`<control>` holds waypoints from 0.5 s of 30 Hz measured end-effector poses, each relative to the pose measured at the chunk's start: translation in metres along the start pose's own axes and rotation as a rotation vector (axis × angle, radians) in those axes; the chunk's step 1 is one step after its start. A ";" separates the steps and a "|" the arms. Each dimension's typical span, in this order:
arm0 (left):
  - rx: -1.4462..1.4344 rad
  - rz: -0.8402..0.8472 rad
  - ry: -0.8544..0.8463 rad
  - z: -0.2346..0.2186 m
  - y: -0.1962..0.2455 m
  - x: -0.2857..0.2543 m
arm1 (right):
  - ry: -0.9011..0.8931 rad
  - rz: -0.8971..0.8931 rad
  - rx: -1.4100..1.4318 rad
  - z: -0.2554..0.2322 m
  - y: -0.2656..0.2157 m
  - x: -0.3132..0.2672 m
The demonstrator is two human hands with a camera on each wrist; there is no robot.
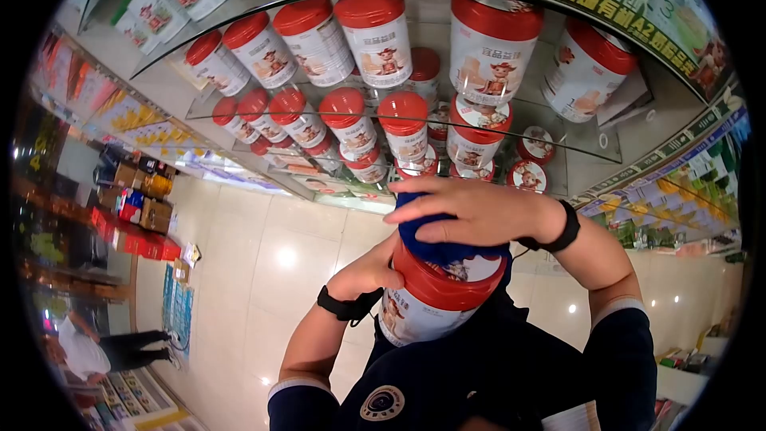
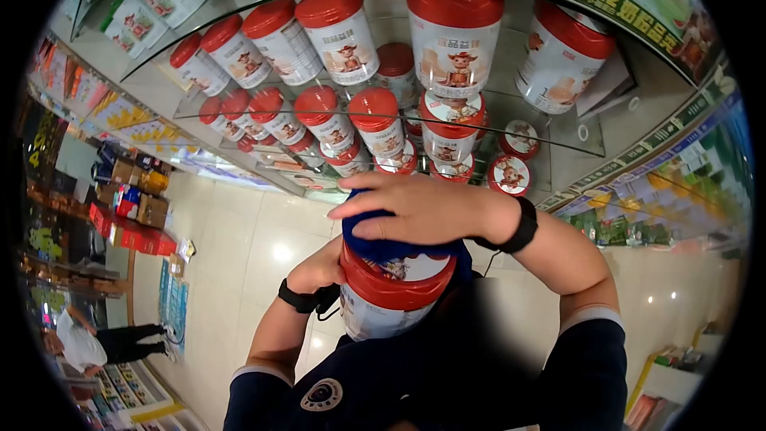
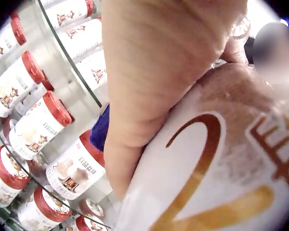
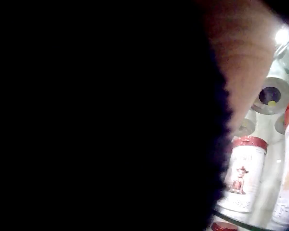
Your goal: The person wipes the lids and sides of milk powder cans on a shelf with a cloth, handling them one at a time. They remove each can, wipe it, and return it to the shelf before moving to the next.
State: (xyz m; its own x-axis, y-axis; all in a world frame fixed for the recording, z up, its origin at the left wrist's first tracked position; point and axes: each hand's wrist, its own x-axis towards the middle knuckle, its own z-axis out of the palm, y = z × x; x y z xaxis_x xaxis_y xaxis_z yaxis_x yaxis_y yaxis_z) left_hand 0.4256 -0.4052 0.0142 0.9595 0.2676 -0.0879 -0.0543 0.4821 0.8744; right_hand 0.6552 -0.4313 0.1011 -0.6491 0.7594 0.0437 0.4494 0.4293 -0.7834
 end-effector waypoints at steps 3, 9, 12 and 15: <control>-0.015 0.013 0.000 -0.011 -0.009 0.002 | 0.155 0.095 0.068 0.014 0.025 -0.010; 0.024 -0.085 0.159 -0.030 -0.007 -0.008 | 0.555 0.510 0.823 0.070 0.078 -0.078; -0.018 -0.089 0.208 -0.046 -0.019 -0.013 | 0.745 0.741 1.246 0.100 0.139 -0.120; -0.109 -0.044 0.263 -0.049 -0.029 -0.012 | 1.042 0.693 1.176 0.086 0.197 -0.146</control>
State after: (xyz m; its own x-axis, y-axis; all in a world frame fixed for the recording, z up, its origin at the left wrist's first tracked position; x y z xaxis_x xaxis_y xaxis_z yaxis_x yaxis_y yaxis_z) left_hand 0.4021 -0.3811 -0.0332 0.8576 0.4451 -0.2577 -0.0577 0.5811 0.8118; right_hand 0.7860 -0.5000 -0.1124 0.3138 0.8118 -0.4925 -0.5136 -0.2911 -0.8071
